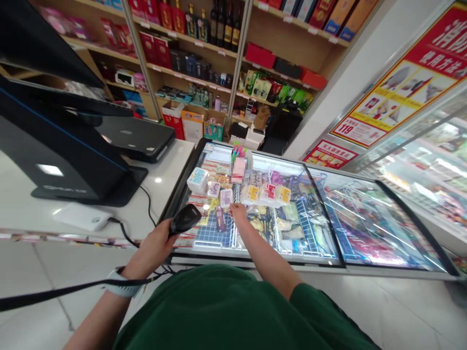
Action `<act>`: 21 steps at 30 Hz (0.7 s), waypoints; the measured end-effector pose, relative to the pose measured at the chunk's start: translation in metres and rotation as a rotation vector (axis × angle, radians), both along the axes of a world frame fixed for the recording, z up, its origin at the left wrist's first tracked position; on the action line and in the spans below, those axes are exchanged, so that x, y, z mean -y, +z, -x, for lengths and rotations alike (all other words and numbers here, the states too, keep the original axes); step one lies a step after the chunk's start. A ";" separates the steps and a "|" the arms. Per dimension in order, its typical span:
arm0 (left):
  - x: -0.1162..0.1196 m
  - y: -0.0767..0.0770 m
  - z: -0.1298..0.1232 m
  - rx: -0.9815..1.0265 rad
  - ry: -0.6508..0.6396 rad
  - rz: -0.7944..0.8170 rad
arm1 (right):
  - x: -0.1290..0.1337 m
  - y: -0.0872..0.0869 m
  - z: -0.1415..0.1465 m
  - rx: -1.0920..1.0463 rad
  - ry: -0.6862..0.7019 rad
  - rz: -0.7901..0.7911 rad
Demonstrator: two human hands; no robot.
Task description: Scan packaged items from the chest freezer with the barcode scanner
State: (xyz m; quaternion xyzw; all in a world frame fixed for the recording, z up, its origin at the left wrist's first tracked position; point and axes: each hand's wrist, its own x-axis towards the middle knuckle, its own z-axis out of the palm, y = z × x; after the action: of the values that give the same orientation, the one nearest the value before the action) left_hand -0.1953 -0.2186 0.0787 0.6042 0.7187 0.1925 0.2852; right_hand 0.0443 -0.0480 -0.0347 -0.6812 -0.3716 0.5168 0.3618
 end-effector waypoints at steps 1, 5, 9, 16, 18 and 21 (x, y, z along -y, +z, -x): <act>-0.003 0.000 -0.004 -0.002 -0.020 -0.004 | 0.007 -0.001 -0.007 0.006 -0.008 0.005; -0.017 0.003 -0.021 -0.001 -0.100 -0.067 | 0.032 0.003 -0.033 0.019 -0.015 -0.049; -0.030 0.010 -0.040 0.032 -0.220 -0.093 | 0.051 0.012 -0.052 0.042 -0.009 -0.146; -0.041 0.009 -0.058 0.014 -0.326 -0.100 | 0.069 0.025 -0.069 0.108 -0.048 -0.201; -0.043 0.007 -0.061 0.009 -0.333 -0.094 | 0.071 0.028 -0.071 0.106 -0.058 -0.210; -0.044 0.005 -0.064 0.007 -0.340 -0.089 | 0.073 0.033 -0.072 0.100 -0.075 -0.226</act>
State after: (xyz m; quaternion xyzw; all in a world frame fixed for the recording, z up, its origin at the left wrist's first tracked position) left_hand -0.1309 -0.1742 0.0838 0.7286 0.5957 0.1753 0.2891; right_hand 0.1168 -0.1209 -0.0020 -0.6745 -0.4193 0.4230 0.4362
